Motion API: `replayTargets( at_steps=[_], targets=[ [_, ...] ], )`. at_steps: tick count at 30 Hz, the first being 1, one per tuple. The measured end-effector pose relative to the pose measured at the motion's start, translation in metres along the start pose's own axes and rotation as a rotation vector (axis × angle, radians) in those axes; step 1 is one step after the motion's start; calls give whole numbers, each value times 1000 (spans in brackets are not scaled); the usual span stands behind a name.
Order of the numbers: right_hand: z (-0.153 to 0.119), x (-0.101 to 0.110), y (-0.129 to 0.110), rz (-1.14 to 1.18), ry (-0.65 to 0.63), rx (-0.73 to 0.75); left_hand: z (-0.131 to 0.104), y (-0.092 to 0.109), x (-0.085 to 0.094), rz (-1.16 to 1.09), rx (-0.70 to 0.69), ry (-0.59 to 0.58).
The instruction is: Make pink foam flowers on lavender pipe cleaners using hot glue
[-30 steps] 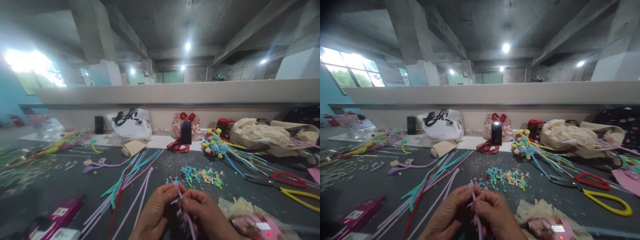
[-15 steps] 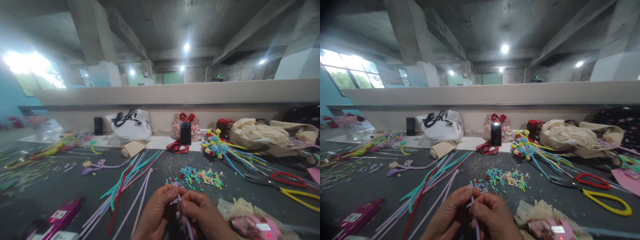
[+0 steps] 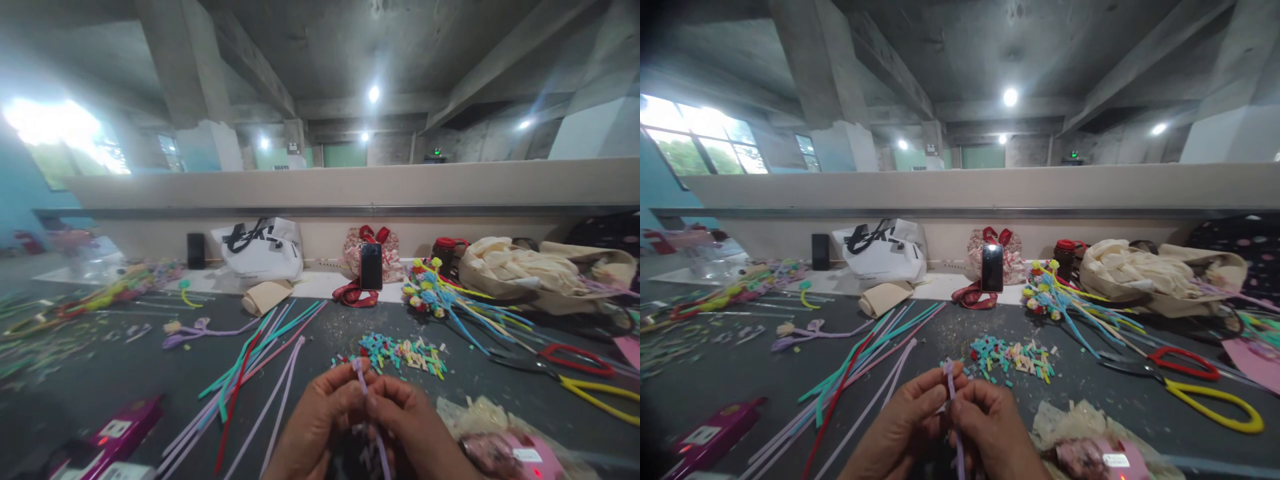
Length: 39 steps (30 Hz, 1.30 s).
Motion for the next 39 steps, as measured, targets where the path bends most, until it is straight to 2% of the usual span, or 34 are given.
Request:
replayTargets(
  at_steps=[6,12,15,20,24,26,28,30,34,36,39],
  targets=[
    [3,5,-5,-54,49,34,5,-4,0,45,0,-43],
    [0,8,-16,-168,119,135,16,-14,14,97,2,44],
    [0,7,-17,-218,105,166,16,-13,15,98,-16,57],
    [2,2,-2,-256,42,66,14,-5,18,23,-45,70],
    [-8,-14,12,-162,-122,-146,19,3,38,-122,-27,241],
    [-17,-19,12,-155,-187,-216,21,10,49,-192,-24,323],
    [-26,-19,8,-202,-232,-266,22,20,56,-243,-38,353],
    [-33,-9,-1,-318,-228,-258,21,33,63,-297,-65,357],
    [-30,27,-43,-561,-47,26,17,48,60,-380,-68,275],
    [-26,43,-57,-599,53,103,15,47,51,-393,-23,204],
    [-18,55,-61,-603,120,150,14,36,37,-381,69,125]
  ],
)
Point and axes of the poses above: each hand's wrist, its own z-axis towards the middle knuckle, its own x-axis out of the back of the hand, y = z × x, the point moved 9 cm from there along z, towards the middle knuckle, and after that the axes turned 11 degrees about y, right-handed, at the moved point
